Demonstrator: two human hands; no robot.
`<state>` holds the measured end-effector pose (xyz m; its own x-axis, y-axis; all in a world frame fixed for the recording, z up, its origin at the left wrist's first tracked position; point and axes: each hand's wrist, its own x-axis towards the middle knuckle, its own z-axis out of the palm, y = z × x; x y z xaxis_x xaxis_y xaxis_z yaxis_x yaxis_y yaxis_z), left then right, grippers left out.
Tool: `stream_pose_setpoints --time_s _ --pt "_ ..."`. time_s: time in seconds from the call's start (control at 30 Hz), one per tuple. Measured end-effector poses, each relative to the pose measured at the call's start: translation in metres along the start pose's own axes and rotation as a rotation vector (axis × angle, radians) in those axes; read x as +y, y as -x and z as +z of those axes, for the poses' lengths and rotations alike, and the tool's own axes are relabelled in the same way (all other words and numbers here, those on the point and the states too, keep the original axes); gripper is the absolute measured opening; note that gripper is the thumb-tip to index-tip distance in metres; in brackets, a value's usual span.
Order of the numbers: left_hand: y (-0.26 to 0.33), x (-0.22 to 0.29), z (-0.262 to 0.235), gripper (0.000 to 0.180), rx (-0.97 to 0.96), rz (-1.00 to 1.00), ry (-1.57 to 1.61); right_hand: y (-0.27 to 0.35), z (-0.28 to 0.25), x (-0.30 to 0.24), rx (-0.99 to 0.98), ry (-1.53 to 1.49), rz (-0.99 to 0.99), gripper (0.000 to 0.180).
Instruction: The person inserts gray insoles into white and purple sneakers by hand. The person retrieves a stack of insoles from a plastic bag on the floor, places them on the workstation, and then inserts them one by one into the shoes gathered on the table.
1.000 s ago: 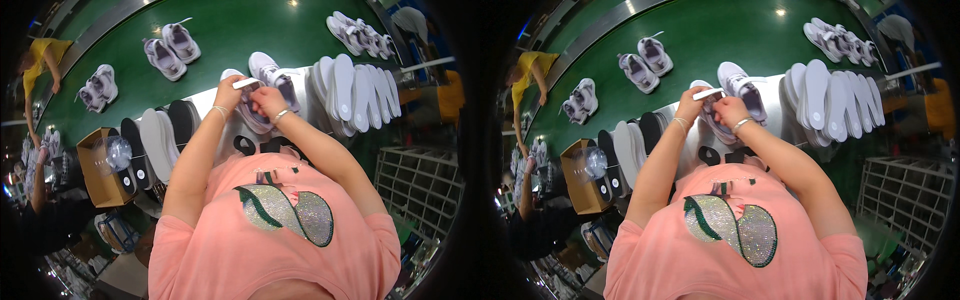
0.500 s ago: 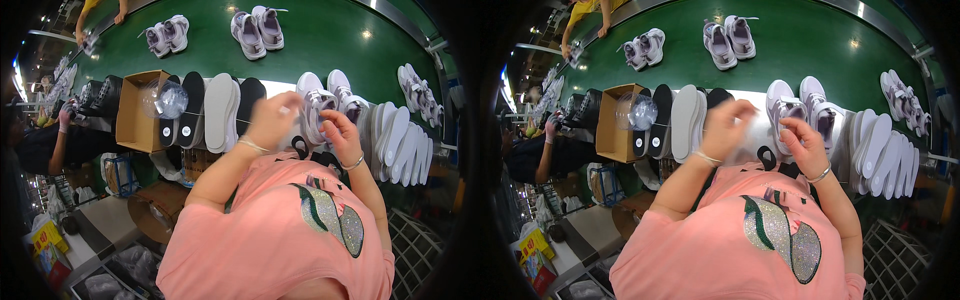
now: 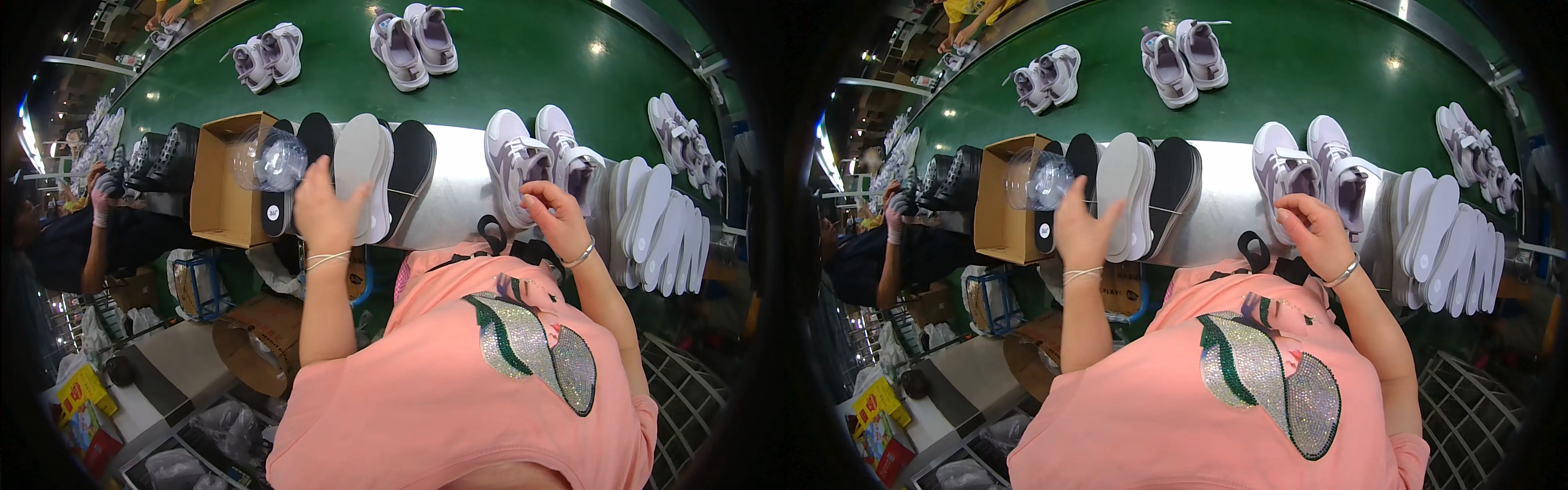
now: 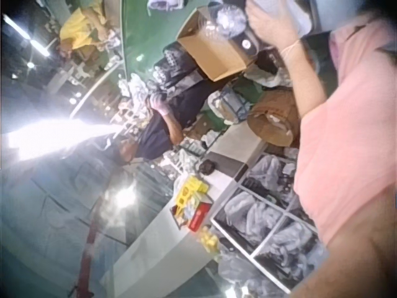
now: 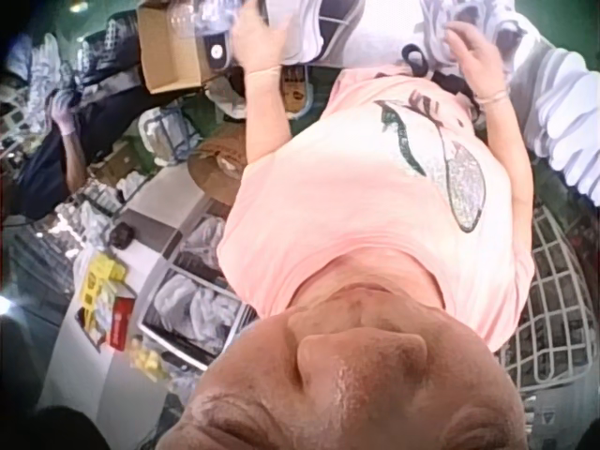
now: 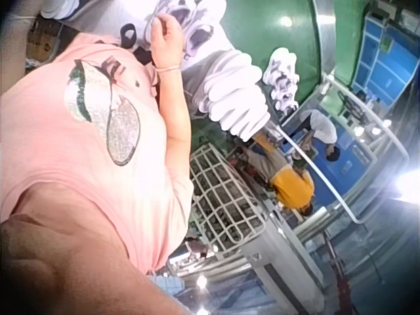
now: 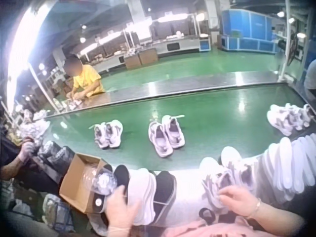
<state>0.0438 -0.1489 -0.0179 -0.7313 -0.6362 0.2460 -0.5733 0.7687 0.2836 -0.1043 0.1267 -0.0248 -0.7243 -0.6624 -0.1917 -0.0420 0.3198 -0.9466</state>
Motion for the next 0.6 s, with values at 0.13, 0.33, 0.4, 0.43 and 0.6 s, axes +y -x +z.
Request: stream_pose_setpoints --time_s 0.13,0.33,0.4,0.43,0.6 --pt "0.014 -0.001 0.024 0.063 -0.196 -0.185 0.050 0.005 -0.002 -0.006 -0.009 0.033 -0.008 0.017" --pt "0.001 -0.011 0.008 0.058 0.099 -0.065 0.257 0.013 -0.003 -0.007 0.030 0.058 0.009 0.017" --pt "-0.002 0.003 -0.003 0.053 0.088 -0.122 0.392 0.010 -0.001 -0.012 -0.007 0.024 -0.009 0.017" --pt "-0.004 0.020 -0.007 0.049 -0.047 -0.241 0.765 0.009 0.000 -0.016 -0.003 -0.013 -0.044 0.017" --pt "0.021 0.105 0.010 0.036 -0.431 -0.180 1.495 0.008 0.011 -0.040 -0.070 -0.371 -0.096 0.040"
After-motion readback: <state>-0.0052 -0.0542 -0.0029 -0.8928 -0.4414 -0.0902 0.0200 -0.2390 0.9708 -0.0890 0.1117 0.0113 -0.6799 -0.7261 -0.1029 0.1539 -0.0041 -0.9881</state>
